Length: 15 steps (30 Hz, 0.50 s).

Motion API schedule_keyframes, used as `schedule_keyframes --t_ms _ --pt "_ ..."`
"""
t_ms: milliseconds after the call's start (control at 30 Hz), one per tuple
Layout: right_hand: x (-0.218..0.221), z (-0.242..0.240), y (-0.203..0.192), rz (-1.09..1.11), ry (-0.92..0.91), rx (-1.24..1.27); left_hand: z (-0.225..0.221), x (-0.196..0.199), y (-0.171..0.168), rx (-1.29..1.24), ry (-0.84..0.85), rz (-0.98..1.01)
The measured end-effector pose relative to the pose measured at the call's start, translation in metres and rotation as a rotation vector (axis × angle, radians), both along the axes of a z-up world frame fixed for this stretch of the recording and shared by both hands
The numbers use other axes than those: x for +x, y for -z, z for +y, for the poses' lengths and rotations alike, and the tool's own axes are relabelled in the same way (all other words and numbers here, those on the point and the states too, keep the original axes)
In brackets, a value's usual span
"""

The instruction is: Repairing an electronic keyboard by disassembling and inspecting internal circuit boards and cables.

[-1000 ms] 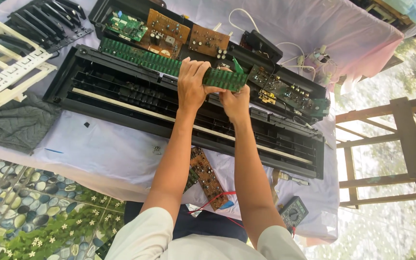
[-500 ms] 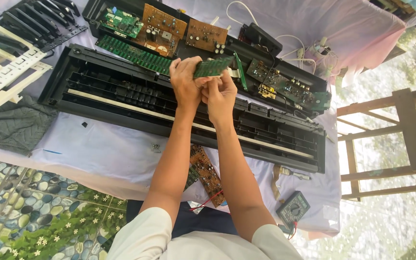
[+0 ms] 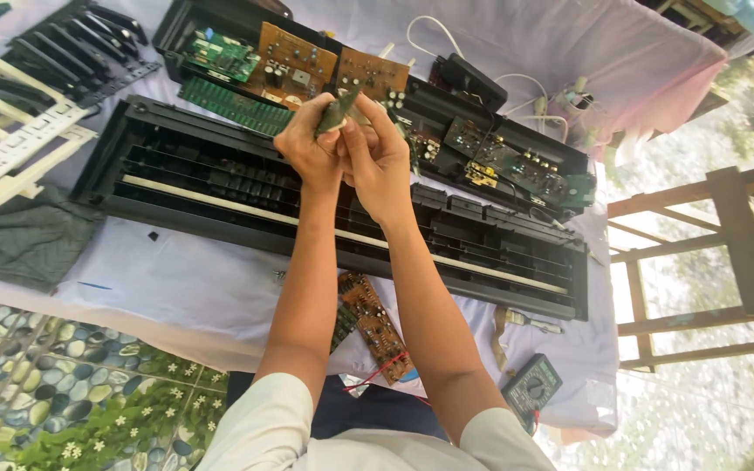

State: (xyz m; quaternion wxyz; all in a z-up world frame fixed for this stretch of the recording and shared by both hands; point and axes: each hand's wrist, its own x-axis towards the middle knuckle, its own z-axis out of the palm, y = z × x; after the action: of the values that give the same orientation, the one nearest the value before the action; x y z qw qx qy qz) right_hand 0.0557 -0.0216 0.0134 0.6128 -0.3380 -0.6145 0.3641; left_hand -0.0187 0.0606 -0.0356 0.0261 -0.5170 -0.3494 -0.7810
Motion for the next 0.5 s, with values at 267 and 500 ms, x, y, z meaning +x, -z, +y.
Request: schedule_keyframes --t_ms 267,500 --pt "-0.019 0.014 -0.005 -0.023 -0.064 -0.035 0.018 -0.015 0.021 -0.109 0.008 -0.062" --pt "-0.010 0.028 -0.009 -0.099 -0.175 0.052 0.020 -0.015 0.020 -0.067 -0.097 -0.083"
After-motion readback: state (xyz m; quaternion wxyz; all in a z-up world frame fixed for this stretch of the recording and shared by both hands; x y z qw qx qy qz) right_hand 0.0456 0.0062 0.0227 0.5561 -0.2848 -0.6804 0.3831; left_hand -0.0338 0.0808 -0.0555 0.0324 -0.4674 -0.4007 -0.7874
